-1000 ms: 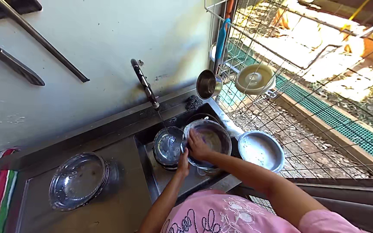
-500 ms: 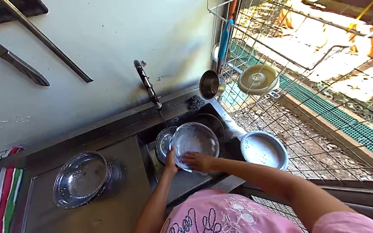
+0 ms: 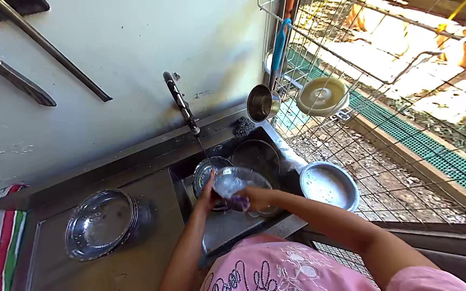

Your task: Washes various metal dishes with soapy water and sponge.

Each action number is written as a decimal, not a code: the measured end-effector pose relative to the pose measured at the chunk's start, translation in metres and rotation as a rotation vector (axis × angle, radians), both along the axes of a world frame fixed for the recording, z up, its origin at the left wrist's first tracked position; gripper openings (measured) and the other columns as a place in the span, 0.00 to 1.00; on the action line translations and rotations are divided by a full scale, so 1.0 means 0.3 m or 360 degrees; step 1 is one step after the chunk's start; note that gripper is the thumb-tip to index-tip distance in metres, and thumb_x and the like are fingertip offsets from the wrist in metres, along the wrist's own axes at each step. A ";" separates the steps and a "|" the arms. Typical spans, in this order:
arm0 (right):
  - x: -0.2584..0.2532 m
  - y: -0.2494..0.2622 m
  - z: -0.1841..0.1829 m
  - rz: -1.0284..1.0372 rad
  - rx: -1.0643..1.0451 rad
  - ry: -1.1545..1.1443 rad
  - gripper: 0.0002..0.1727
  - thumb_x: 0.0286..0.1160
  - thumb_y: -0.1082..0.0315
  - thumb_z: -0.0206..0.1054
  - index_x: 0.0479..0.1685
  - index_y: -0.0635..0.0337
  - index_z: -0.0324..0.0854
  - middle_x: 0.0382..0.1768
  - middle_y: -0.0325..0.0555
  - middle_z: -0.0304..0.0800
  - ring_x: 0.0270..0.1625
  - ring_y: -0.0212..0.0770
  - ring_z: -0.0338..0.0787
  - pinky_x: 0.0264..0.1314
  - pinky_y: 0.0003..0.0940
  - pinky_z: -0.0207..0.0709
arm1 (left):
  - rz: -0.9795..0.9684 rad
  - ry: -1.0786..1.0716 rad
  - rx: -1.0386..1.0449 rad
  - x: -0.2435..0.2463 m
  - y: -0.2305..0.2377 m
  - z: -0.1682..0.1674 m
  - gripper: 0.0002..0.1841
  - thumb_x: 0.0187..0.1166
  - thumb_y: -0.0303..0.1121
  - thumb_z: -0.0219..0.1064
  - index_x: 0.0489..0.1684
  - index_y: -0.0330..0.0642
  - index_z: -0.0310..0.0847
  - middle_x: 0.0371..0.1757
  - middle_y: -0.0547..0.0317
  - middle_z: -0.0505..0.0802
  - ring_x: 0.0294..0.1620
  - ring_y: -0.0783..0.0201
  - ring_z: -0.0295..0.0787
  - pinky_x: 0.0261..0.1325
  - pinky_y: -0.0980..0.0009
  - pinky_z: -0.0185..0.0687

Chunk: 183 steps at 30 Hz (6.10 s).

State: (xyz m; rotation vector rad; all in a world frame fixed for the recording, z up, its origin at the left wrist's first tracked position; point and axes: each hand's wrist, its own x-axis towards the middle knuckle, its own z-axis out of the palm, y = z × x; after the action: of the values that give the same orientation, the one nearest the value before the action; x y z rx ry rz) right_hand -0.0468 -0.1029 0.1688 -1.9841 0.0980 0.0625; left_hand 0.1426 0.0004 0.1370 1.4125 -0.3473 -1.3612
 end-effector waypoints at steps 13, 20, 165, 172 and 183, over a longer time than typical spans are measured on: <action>0.047 -0.026 0.021 -0.0871 -0.0582 -0.0590 0.16 0.77 0.60 0.69 0.47 0.66 0.93 0.56 0.62 0.92 0.66 0.59 0.87 0.73 0.57 0.76 | 0.0021 -0.1059 -0.0201 -0.090 -0.022 0.082 0.15 0.89 0.28 0.53 0.41 0.24 0.84 0.36 0.50 0.89 0.41 0.66 0.84 0.54 0.65 0.80; 0.086 -0.175 0.022 -0.1308 0.0141 -0.0241 0.24 0.74 0.69 0.61 0.68 0.71 0.82 0.73 0.68 0.79 0.74 0.57 0.79 0.78 0.54 0.70 | 0.0073 -0.1819 -0.0421 -0.196 0.044 0.135 0.17 0.86 0.27 0.57 0.30 0.20 0.83 0.19 0.47 0.82 0.21 0.64 0.77 0.33 0.68 0.75; 0.045 -0.112 0.054 -0.1559 0.0534 -0.0164 0.22 0.80 0.75 0.58 0.73 0.68 0.75 0.61 0.59 0.86 0.58 0.45 0.89 0.62 0.43 0.83 | 0.0307 -0.1259 -0.0452 -0.140 -0.158 0.043 0.24 0.91 0.22 0.47 0.82 0.16 0.59 0.82 0.23 0.72 0.85 0.42 0.69 0.88 0.59 0.58; 0.047 -0.071 -0.087 -0.0381 -0.0867 0.0335 0.28 0.78 0.76 0.61 0.76 0.45 0.82 0.88 0.51 0.67 0.93 0.64 0.57 0.84 0.76 0.54 | 0.0780 -0.0339 -0.0142 -0.111 -0.069 0.009 0.27 0.96 0.35 0.42 0.91 0.31 0.48 0.86 0.32 0.66 0.85 0.49 0.66 0.85 0.54 0.63; -0.009 -0.062 -0.068 -0.0136 -0.0829 0.0384 0.28 0.85 0.70 0.59 0.86 0.55 0.70 0.93 0.53 0.56 0.95 0.62 0.49 0.91 0.69 0.45 | 0.0634 0.0022 -0.0165 -0.175 -0.067 0.023 0.29 0.97 0.44 0.34 0.87 0.32 0.56 0.79 0.36 0.75 0.76 0.53 0.76 0.76 0.55 0.74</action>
State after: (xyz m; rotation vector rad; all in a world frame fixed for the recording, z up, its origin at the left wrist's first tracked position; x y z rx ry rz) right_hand -0.0497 -0.1215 0.1485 -2.4821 0.3883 0.2416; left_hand 0.0900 -0.0197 0.1439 1.3028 -0.1156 -1.0124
